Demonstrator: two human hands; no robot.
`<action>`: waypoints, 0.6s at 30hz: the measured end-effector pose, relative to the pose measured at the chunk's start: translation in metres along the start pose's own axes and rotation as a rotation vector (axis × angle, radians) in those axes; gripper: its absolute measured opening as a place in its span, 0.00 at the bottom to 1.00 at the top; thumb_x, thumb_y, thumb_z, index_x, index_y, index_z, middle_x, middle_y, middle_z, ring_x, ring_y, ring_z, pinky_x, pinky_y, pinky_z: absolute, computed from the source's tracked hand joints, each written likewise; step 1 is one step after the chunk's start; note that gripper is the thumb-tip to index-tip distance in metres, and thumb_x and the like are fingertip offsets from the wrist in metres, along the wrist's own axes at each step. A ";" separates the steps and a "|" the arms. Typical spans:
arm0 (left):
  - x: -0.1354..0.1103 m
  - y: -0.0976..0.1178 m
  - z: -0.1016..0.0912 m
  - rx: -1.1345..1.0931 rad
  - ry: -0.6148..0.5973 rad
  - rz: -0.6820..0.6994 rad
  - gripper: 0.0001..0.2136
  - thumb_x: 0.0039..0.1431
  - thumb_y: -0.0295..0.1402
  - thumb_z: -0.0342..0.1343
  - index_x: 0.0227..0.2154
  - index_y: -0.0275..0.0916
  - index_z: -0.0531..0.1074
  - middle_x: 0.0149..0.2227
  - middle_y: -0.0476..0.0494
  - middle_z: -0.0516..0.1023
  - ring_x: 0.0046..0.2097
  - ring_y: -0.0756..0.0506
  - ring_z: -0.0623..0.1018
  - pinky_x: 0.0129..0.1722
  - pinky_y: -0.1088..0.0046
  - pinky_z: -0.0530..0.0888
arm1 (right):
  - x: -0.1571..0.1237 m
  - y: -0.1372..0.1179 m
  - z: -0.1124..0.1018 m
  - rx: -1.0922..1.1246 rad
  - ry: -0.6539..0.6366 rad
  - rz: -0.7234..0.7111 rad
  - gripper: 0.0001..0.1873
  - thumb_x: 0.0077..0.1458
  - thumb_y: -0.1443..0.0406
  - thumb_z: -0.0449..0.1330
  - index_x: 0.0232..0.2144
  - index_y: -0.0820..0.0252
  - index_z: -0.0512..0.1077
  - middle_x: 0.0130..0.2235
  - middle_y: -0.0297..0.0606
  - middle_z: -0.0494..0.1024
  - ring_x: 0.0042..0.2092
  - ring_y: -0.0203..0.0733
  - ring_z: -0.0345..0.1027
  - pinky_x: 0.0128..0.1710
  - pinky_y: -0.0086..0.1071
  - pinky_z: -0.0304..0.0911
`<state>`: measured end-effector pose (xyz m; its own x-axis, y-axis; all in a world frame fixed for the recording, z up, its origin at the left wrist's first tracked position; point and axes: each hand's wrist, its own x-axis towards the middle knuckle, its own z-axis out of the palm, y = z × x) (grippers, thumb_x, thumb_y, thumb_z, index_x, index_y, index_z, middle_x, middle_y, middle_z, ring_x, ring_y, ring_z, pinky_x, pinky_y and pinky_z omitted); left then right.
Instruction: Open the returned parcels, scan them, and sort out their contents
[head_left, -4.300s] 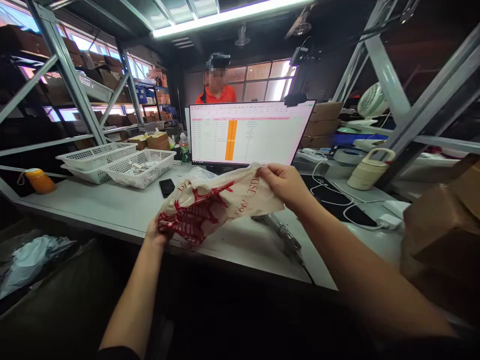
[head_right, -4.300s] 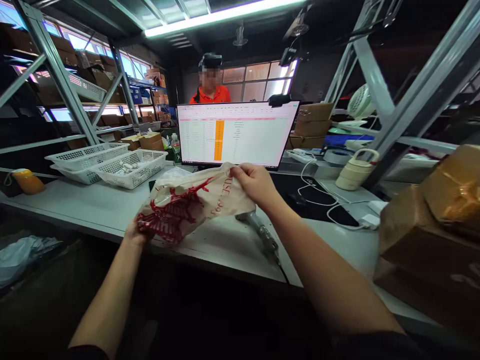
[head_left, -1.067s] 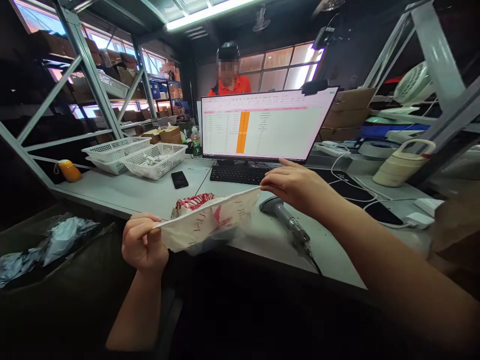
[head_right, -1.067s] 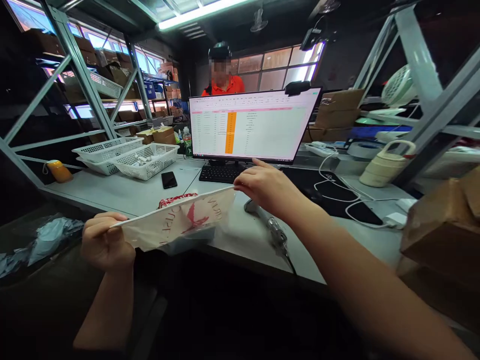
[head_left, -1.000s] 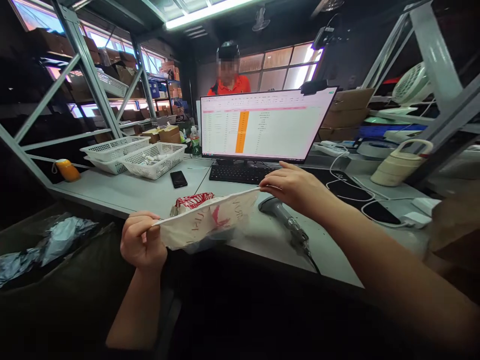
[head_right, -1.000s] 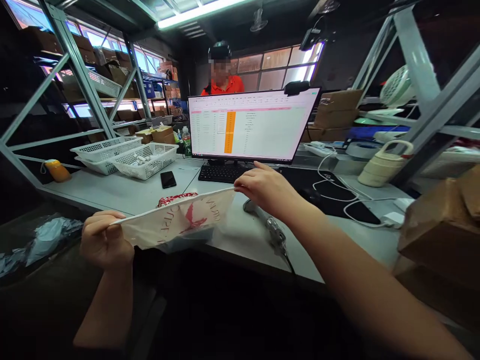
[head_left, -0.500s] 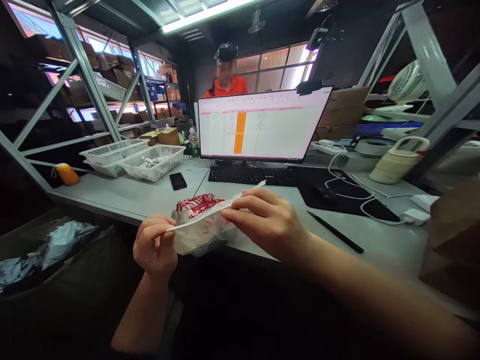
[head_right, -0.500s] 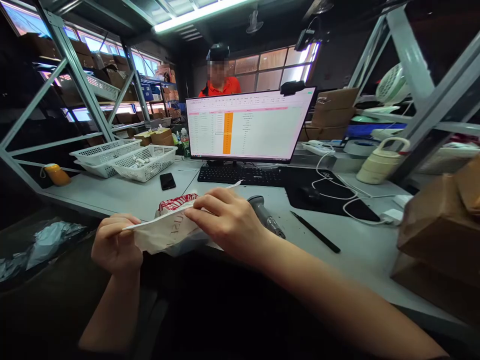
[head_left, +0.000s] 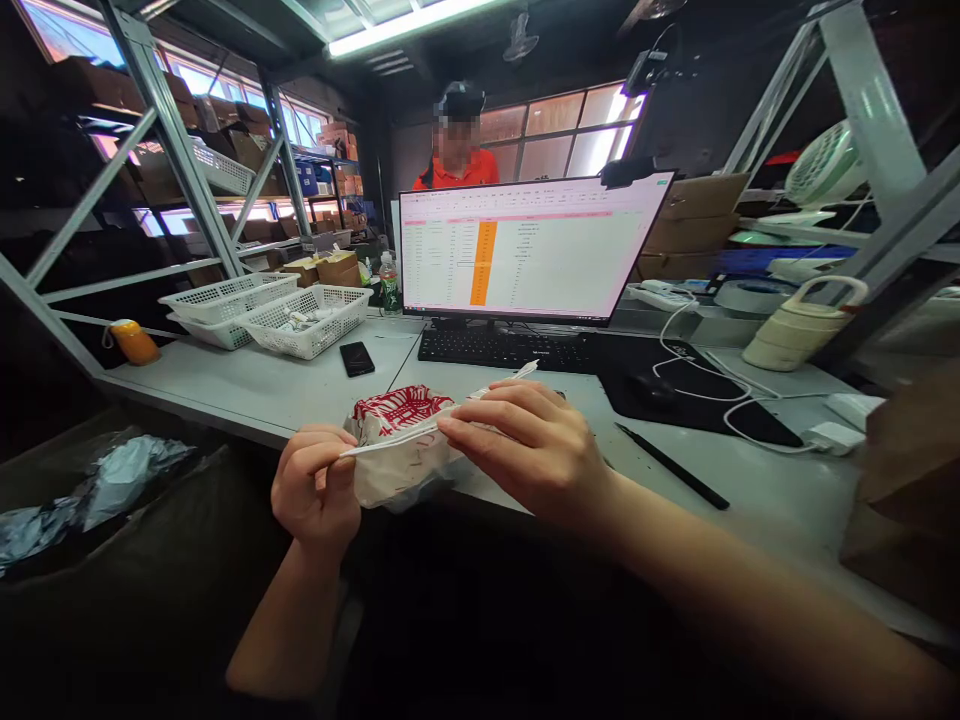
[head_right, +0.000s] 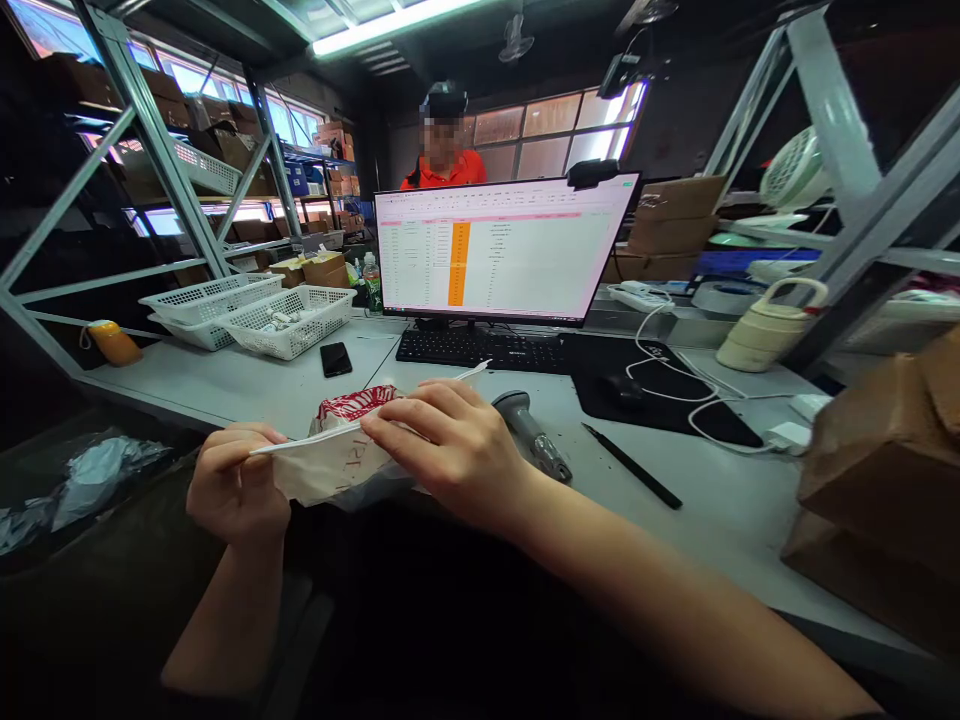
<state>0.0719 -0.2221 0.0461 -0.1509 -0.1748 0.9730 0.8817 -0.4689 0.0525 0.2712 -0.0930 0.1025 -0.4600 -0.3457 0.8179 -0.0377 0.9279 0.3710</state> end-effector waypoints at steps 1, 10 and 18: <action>0.000 0.000 0.000 0.005 0.004 -0.001 0.06 0.65 0.31 0.60 0.32 0.38 0.71 0.27 0.51 0.73 0.29 0.49 0.75 0.30 0.70 0.74 | -0.001 0.000 0.000 -0.012 -0.004 -0.013 0.16 0.60 0.74 0.64 0.49 0.58 0.78 0.45 0.39 0.84 0.45 0.44 0.74 0.50 0.40 0.71; 0.000 0.005 0.002 0.007 -0.046 0.069 0.05 0.65 0.30 0.60 0.33 0.38 0.72 0.28 0.50 0.73 0.29 0.49 0.75 0.29 0.69 0.76 | 0.002 -0.014 0.002 0.024 -0.107 0.019 0.05 0.63 0.66 0.65 0.40 0.62 0.78 0.39 0.41 0.84 0.39 0.43 0.76 0.43 0.37 0.72; 0.003 0.026 -0.007 -0.056 -0.286 0.236 0.05 0.67 0.31 0.59 0.35 0.36 0.74 0.30 0.47 0.76 0.34 0.48 0.78 0.31 0.69 0.79 | 0.022 0.010 -0.023 0.760 -0.919 0.211 0.18 0.72 0.68 0.49 0.39 0.56 0.80 0.35 0.31 0.84 0.34 0.33 0.77 0.35 0.23 0.71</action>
<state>0.0914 -0.2405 0.0485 0.1920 -0.0383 0.9807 0.8503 -0.4924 -0.1857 0.2814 -0.0943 0.1349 -0.9666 -0.2360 0.0995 -0.2559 0.9059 -0.3375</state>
